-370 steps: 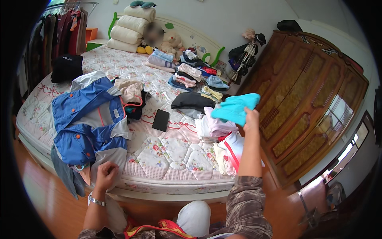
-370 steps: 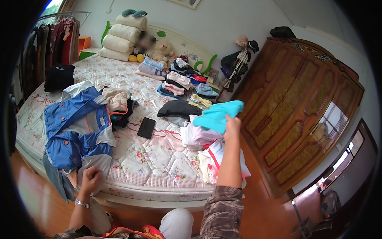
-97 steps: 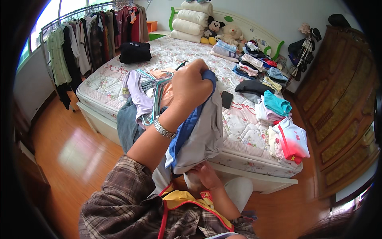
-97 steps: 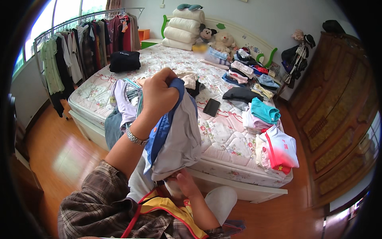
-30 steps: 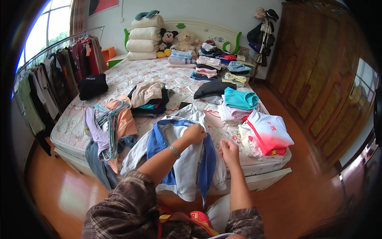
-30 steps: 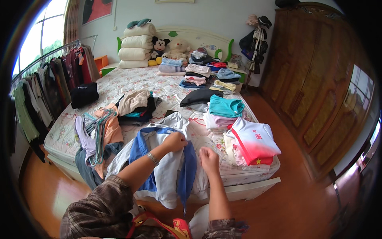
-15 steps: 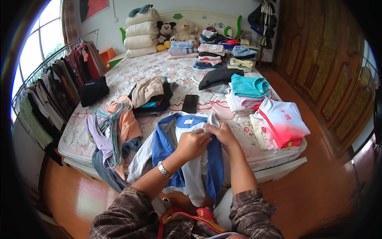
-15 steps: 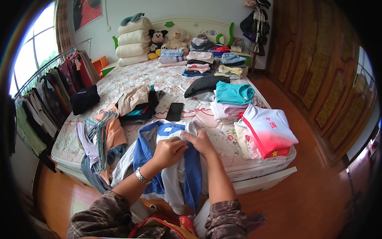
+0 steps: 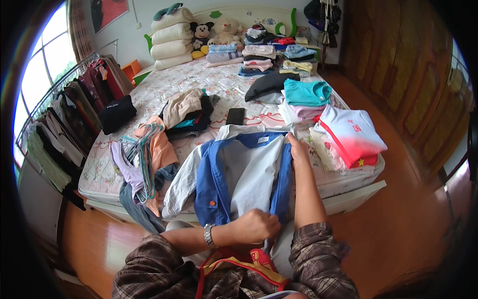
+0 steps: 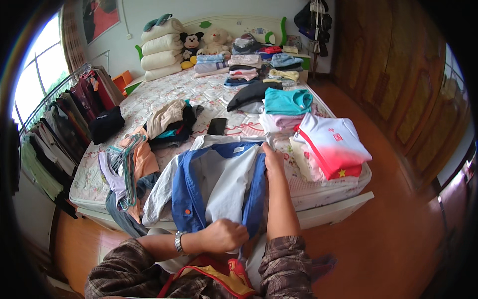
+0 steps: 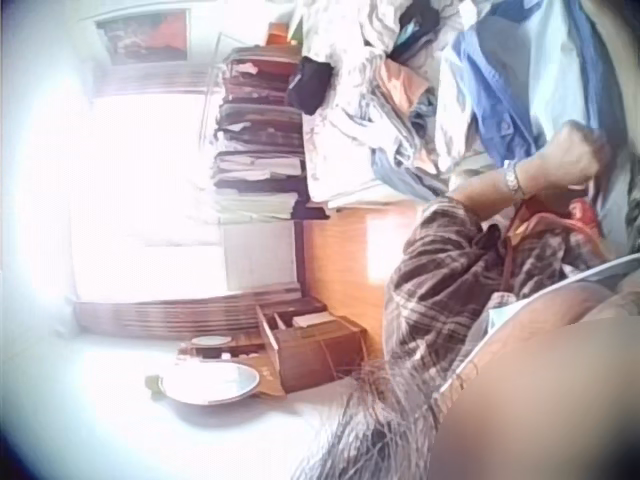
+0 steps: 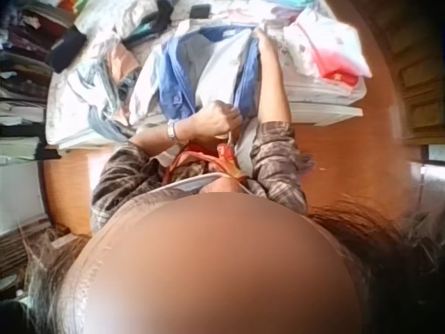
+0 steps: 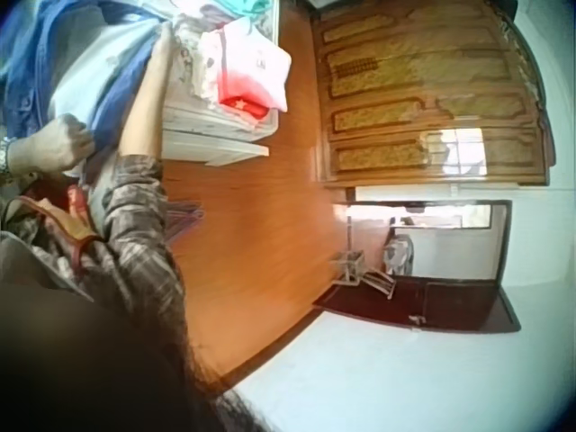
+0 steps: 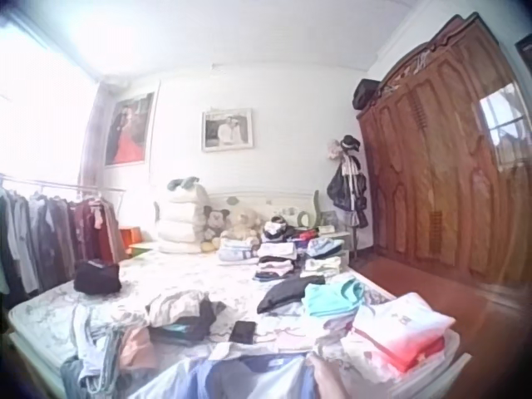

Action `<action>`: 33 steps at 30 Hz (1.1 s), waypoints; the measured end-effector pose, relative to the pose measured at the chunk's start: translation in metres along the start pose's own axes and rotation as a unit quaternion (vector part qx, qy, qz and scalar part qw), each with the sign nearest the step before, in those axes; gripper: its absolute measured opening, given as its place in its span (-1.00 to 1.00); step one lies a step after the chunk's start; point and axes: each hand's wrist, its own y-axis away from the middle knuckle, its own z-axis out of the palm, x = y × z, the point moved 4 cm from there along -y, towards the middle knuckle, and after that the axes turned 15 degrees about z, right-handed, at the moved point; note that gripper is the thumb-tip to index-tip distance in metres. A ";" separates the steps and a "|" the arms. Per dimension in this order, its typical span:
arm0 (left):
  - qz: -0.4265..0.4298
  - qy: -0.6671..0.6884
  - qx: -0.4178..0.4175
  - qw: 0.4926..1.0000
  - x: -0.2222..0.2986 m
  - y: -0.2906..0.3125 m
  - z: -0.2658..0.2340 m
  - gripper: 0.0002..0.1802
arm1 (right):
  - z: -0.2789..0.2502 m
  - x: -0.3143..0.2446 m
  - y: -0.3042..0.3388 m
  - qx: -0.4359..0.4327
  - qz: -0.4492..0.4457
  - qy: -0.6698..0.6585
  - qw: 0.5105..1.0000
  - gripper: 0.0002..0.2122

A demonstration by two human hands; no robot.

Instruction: The person sits on the floor in front of a bed and folds various pieces of clothing, including a pink shirt, a teal top, and a blue jacket. They smooth out the fabric and fold each item into a neat stack on the bed.

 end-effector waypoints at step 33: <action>-0.180 0.089 0.317 0.927 0.030 0.073 -0.053 -0.82 | -0.070 0.069 0.165 -0.070 0.147 0.038 0.986 -0.55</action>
